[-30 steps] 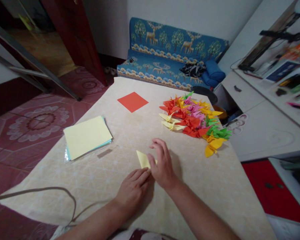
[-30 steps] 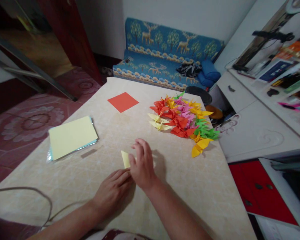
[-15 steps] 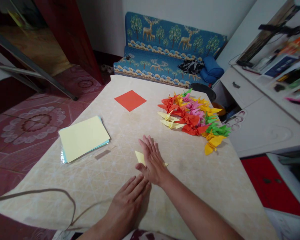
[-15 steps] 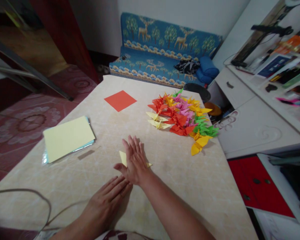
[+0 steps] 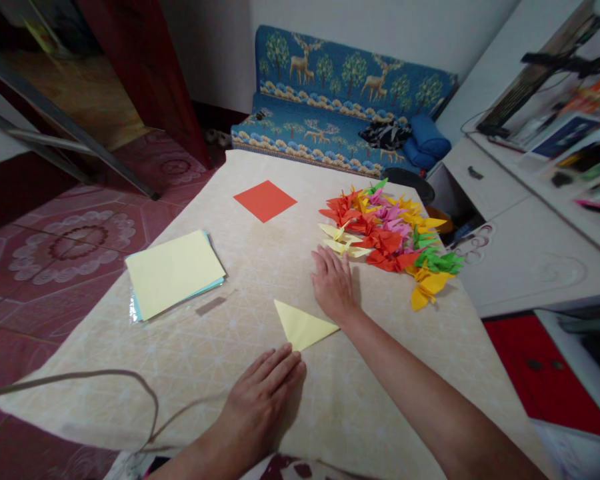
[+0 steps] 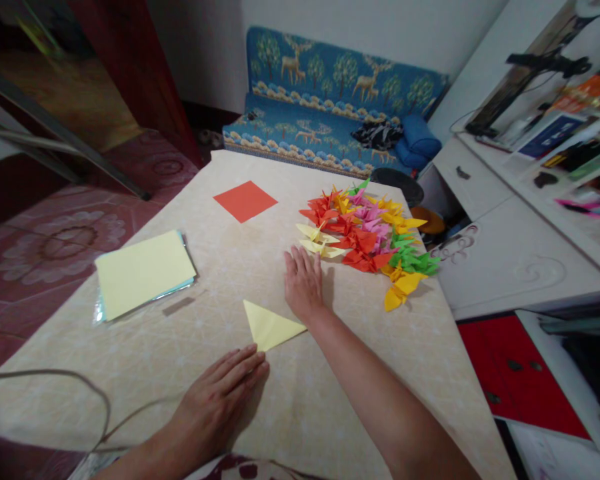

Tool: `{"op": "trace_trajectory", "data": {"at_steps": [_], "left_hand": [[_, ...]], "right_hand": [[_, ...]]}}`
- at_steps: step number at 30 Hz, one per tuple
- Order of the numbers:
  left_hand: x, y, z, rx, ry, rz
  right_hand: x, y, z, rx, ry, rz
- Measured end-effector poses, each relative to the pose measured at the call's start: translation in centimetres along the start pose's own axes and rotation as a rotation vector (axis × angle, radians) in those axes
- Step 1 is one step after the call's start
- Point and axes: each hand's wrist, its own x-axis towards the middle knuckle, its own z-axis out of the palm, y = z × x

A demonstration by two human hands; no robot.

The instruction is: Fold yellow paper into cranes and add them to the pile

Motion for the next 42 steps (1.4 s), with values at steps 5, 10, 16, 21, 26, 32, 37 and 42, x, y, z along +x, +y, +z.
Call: {"op": "trace_trajectory", "data": {"at_steps": [5,10,16,21,26,32,37,42], "left_hand": [[0.1,0.1,0.0,-0.039,0.009,-0.003],[0.2,0.0,-0.1,-0.046,-0.037,-0.011],[0.2,0.1,-0.2,-0.053,-0.037,-0.029],[0.1,0.1,-0.2,-0.072,-0.042,-0.030],[0.0,-0.1,-0.3,-0.079,-0.085,-0.017],[0.1,0.0,-0.4,-0.126,-0.094,-0.037],[0.5,0.1,-0.6,-0.143,-0.078,-0.076],[0.7,0.1,-0.8,-0.122,-0.060,-0.074]], "right_hand": [[-2.5,-3.1,-1.8,0.090,0.059,0.054],[-5.7,-6.8,-1.3,0.098,-0.147,-0.004],[-3.8,-5.0,0.1,0.002,-0.151,0.020],[-1.1,-2.9,0.8,-0.042,-0.091,0.056],[0.4,-2.3,-0.5,-0.039,-0.045,0.022],[-2.9,-5.4,-1.7,0.053,-0.188,-0.295],[-1.3,-6.5,0.4,0.026,-0.189,-0.219],[3.2,-6.7,2.3,0.012,-0.129,-0.210]]}}
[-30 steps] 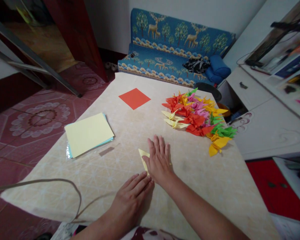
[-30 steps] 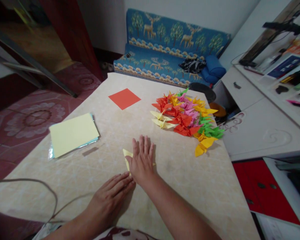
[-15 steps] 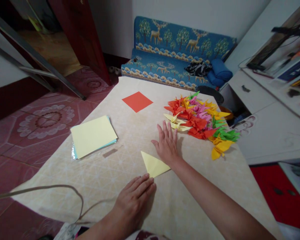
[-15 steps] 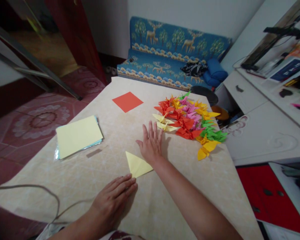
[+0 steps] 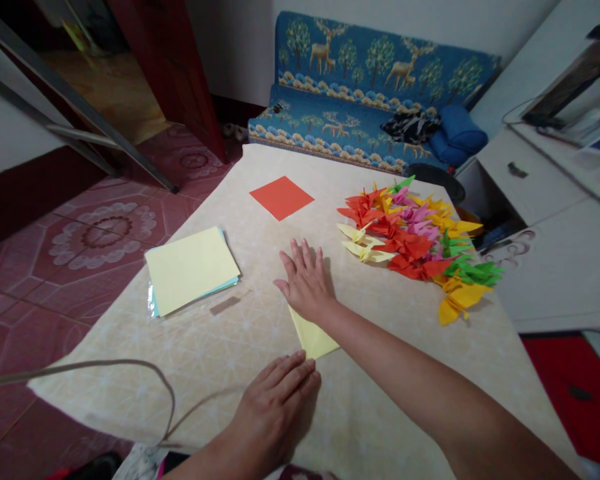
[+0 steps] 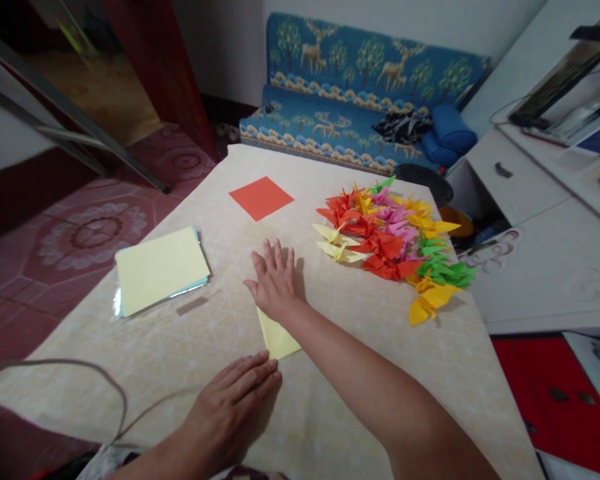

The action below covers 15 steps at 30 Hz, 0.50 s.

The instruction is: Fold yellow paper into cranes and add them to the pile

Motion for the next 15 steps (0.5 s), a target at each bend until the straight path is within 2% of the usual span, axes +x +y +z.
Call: {"op": "trace_trajectory", "data": {"at_steps": [4,7,10,13,15], "left_hand": [[-0.3,-0.2,0.2,0.015,-0.019,0.024],[-0.6,-0.4,0.4,0.030,-0.031,0.051],[-0.7,-0.6,0.7,0.024,-0.029,0.066],[-0.8,-0.8,1.1,0.012,-0.028,0.068],[-0.9,-0.9,1.3,-0.003,-0.028,0.064]], "right_hand": [[2.0,0.8,0.7,0.002,0.024,0.038],[2.2,1.4,0.1,0.012,0.028,0.115],[0.7,0.9,-1.5,0.039,0.063,0.083],[-1.9,-0.5,-2.6,0.086,0.051,-0.068],[-3.3,-1.4,-2.4,0.100,0.007,-0.128]]}}
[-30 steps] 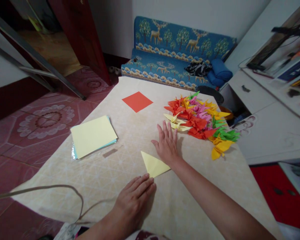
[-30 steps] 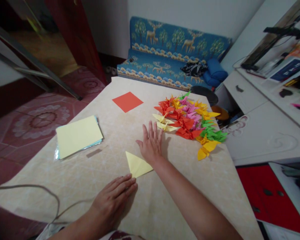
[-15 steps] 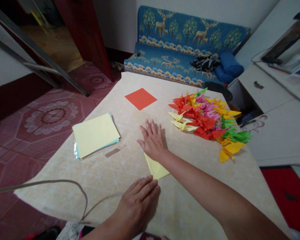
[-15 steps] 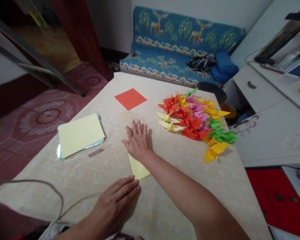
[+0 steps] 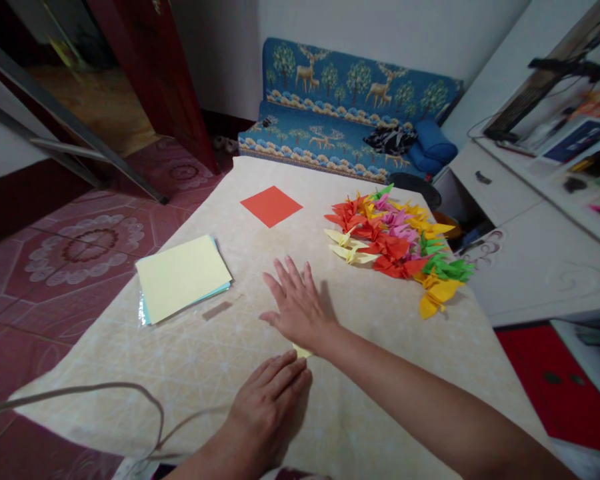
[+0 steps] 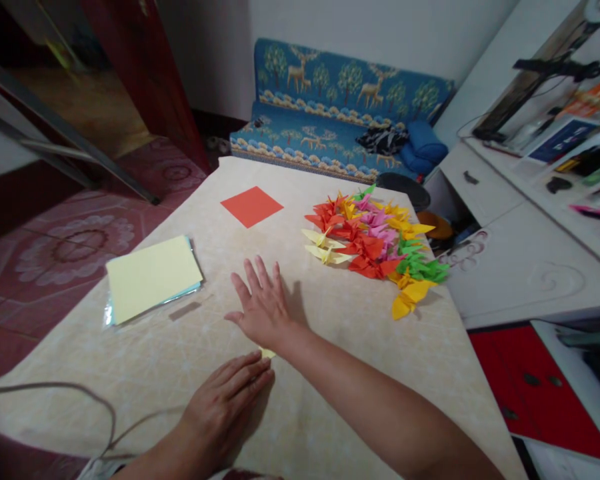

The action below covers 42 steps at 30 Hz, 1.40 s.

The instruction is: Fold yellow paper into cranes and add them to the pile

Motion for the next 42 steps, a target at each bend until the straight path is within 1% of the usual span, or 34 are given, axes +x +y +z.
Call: {"op": "trace_trajectory", "data": {"at_steps": [2,3,6,8,11,13,15,16,17,19,21,24,26,28,30,32,34,37,39,40,42], "left_hand": [[-0.1,-0.1,0.2,-0.012,0.002,-0.006],[-0.1,-0.1,0.2,-0.013,0.003,-0.007],[0.1,0.0,0.2,0.001,0.012,0.001],[0.3,0.0,0.0,0.022,0.020,0.015],[0.6,0.2,-0.3,0.064,0.033,0.032],[0.7,0.3,-0.4,0.079,0.037,0.037],[0.8,0.3,-0.4,0.072,0.046,0.036],[0.8,0.3,-0.4,0.064,0.050,0.034],[0.8,0.3,-0.4,0.056,0.055,0.029],[0.8,0.3,-0.3,0.046,0.065,0.027],[0.7,0.2,-0.3,0.047,0.069,0.030],[0.6,0.2,-0.2,0.045,0.072,0.032],[0.6,0.1,-0.2,0.032,0.062,0.027],[0.4,0.0,0.0,0.012,0.047,0.020],[0.2,0.0,0.1,-0.017,0.039,0.011],[-0.2,0.0,0.1,-0.069,0.052,-0.005],[-0.5,0.1,-0.1,-0.159,0.093,-0.066],[0.1,-0.1,-0.6,-0.370,0.191,-0.265],[1.6,-0.5,-1.1,-0.570,0.283,-0.415],[2.7,-0.8,-1.4,-0.696,0.338,-0.469],[5.3,-1.4,-1.9,-0.960,0.395,-0.618]], "right_hand": [[-0.5,-0.6,0.7,0.015,-0.036,-0.013],[-0.5,-0.6,1.2,0.019,-0.038,0.010],[1.1,-0.2,2.2,0.023,0.012,0.066],[2.6,0.4,2.6,0.031,0.060,0.063],[4.0,1.8,2.5,0.092,0.141,0.075],[3.9,2.8,2.2,0.183,0.193,0.153],[2.8,3.8,1.5,0.284,0.219,0.259],[1.9,4.1,1.1,0.321,0.209,0.308],[0.9,4.4,0.6,0.345,0.163,0.334],[-1.2,4.6,-0.7,0.367,0.049,0.344],[-3.3,4.3,-2.0,0.389,-0.057,0.380],[-5.7,3.3,-3.9,0.355,-0.187,0.499],[-6.8,2.7,-4.9,0.310,-0.243,0.569],[-7.5,2.2,-5.3,0.282,-0.275,0.623],[-8.2,1.9,-5.3,0.285,-0.278,0.668],[-8.8,1.9,-4.8,0.348,-0.264,0.723],[-9.2,2.0,-4.2,0.505,-0.228,0.774],[-9.2,2.4,-3.9,0.864,-0.087,0.770],[-8.5,2.7,-4.2,1.015,0.023,0.747],[-7.9,2.9,-4.5,1.048,0.080,0.740],[-6.7,3.1,-5.2,1.076,0.186,0.725]]}}
